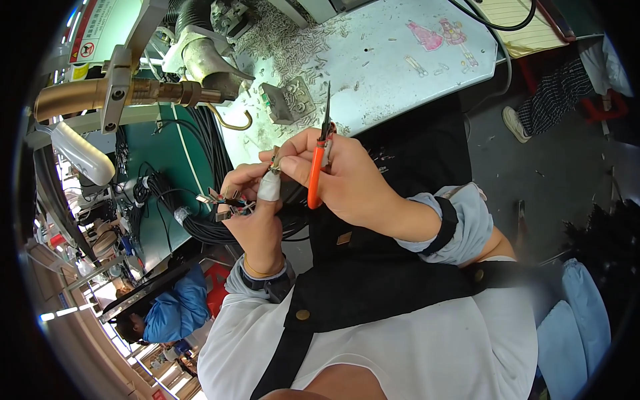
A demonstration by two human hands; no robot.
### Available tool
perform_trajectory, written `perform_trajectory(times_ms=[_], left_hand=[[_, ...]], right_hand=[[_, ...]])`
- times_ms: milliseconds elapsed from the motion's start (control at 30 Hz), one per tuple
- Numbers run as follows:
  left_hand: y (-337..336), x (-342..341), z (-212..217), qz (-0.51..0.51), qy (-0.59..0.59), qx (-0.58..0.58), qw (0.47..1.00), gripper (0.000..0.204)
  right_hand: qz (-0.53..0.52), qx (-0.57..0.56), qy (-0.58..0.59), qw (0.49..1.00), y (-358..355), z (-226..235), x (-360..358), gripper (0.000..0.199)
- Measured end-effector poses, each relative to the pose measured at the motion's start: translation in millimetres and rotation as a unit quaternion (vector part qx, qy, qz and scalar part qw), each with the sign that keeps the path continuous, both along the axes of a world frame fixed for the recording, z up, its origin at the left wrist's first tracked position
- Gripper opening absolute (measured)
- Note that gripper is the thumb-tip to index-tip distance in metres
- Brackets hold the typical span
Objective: The person trims the ends of wires with shears, then picks up a bundle of cables and continues trimming the ends of the wires one at a time.
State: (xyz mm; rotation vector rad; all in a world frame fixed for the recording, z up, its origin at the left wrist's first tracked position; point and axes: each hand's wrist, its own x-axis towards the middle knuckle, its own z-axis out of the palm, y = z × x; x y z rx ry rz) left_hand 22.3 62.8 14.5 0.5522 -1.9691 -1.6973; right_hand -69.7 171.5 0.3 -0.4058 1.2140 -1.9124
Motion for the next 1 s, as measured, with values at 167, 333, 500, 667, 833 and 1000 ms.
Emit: perform_trajectory(times_ms=[167,333,500,667,833,1000], left_hand=[[-1,0,4,0.041,-0.022,0.097,0.994,0.015],[-2,1,6,0.052,-0.04,0.152,0.986,0.014],[-2,0,6,0.047,-0.028,0.133,0.99,0.014],[-11,-5,7,0.037,-0.058,0.145,0.987,0.012],[-42,-30,-8,-0.025,-0.074,0.307,0.948,0.013],[-58,-48,-11,-0.024,-0.073,0.349,0.934,0.017]], right_hand=[[0.008,0.055,0.114,0.992,8,-1,-4,0.023],[0.067,0.217,0.416,0.881,15,-8,-5,0.034],[0.043,0.247,0.454,0.855,10,-6,-1,0.036],[0.008,0.216,0.466,0.858,9,-24,2,0.033],[0.113,0.139,0.155,0.972,9,-5,-13,0.026],[-0.027,0.129,0.07,0.989,-16,-3,-31,0.025]])
